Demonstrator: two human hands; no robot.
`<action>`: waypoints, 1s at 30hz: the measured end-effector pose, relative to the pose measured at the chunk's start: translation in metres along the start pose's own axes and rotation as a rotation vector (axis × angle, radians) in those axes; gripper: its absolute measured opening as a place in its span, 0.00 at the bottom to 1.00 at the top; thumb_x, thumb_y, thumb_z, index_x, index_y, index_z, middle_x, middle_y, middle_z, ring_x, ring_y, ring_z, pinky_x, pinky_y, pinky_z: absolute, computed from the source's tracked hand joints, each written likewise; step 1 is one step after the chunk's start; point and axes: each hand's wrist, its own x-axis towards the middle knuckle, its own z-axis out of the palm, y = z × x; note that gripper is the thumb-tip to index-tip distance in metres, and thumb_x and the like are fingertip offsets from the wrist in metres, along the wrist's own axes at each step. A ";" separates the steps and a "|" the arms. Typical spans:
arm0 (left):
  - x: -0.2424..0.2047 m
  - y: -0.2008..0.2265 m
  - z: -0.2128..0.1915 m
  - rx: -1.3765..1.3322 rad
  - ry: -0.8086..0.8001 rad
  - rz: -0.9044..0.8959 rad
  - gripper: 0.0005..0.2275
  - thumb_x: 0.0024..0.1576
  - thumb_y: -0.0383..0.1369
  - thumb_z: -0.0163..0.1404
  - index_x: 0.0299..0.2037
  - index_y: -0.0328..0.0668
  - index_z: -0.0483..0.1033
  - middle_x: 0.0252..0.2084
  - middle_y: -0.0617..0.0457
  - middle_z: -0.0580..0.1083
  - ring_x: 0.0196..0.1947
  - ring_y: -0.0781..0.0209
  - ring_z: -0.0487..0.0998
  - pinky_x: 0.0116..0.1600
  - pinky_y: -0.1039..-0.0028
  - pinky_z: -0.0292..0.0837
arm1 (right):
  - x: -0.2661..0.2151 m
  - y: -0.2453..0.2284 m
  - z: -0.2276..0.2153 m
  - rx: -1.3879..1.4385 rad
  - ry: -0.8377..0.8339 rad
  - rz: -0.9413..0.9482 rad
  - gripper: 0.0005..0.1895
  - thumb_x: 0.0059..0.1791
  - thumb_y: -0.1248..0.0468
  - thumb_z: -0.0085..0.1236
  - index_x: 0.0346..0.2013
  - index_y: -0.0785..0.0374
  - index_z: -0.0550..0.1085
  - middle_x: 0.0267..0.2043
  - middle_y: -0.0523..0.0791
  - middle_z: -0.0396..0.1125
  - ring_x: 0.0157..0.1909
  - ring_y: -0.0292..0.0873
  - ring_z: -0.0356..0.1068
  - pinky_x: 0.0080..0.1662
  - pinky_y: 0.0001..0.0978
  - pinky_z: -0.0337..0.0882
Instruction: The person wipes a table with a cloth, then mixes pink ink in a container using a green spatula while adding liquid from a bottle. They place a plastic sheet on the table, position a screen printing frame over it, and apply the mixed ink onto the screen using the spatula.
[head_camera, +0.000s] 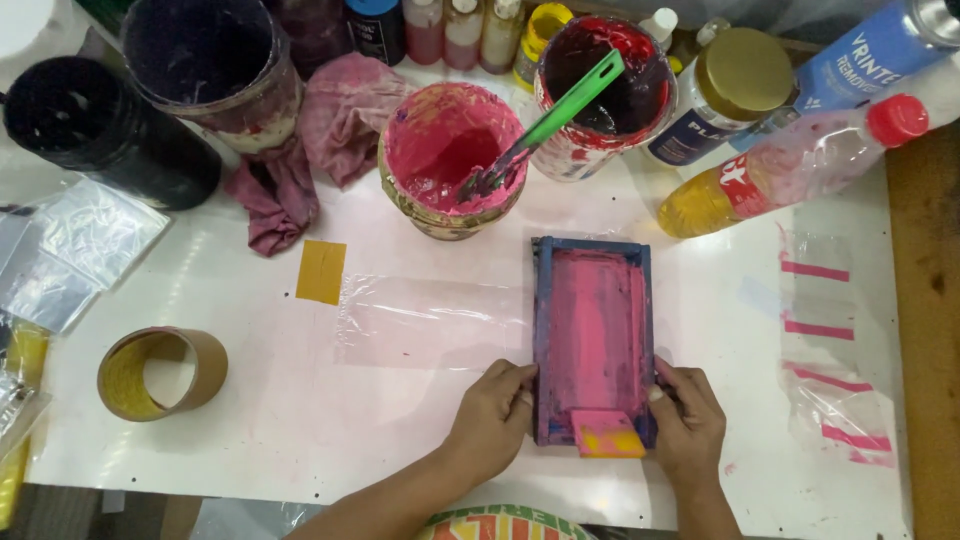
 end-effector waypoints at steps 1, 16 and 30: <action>-0.001 0.001 -0.001 -0.004 0.000 -0.008 0.19 0.61 0.27 0.40 0.61 0.31 0.72 0.41 0.50 0.71 0.41 0.57 0.77 0.51 0.73 0.77 | 0.000 0.000 0.000 -0.003 -0.006 0.005 0.21 0.51 0.66 0.56 0.59 0.69 0.75 0.42 0.48 0.66 0.39 0.38 0.66 0.39 0.24 0.66; -0.003 -0.001 -0.006 -0.055 -0.052 0.000 0.21 0.62 0.25 0.41 0.66 0.37 0.69 0.42 0.52 0.68 0.40 0.59 0.75 0.53 0.75 0.76 | 0.000 0.002 -0.002 -0.052 -0.014 -0.019 0.20 0.51 0.69 0.54 0.58 0.71 0.75 0.43 0.48 0.67 0.43 0.40 0.66 0.44 0.25 0.66; -0.004 -0.008 -0.002 -0.084 -0.033 0.062 0.20 0.62 0.25 0.41 0.66 0.31 0.66 0.45 0.50 0.68 0.44 0.58 0.76 0.56 0.76 0.77 | 0.000 0.005 -0.001 -0.056 -0.019 0.022 0.22 0.49 0.72 0.53 0.58 0.71 0.75 0.45 0.50 0.67 0.42 0.40 0.67 0.41 0.25 0.66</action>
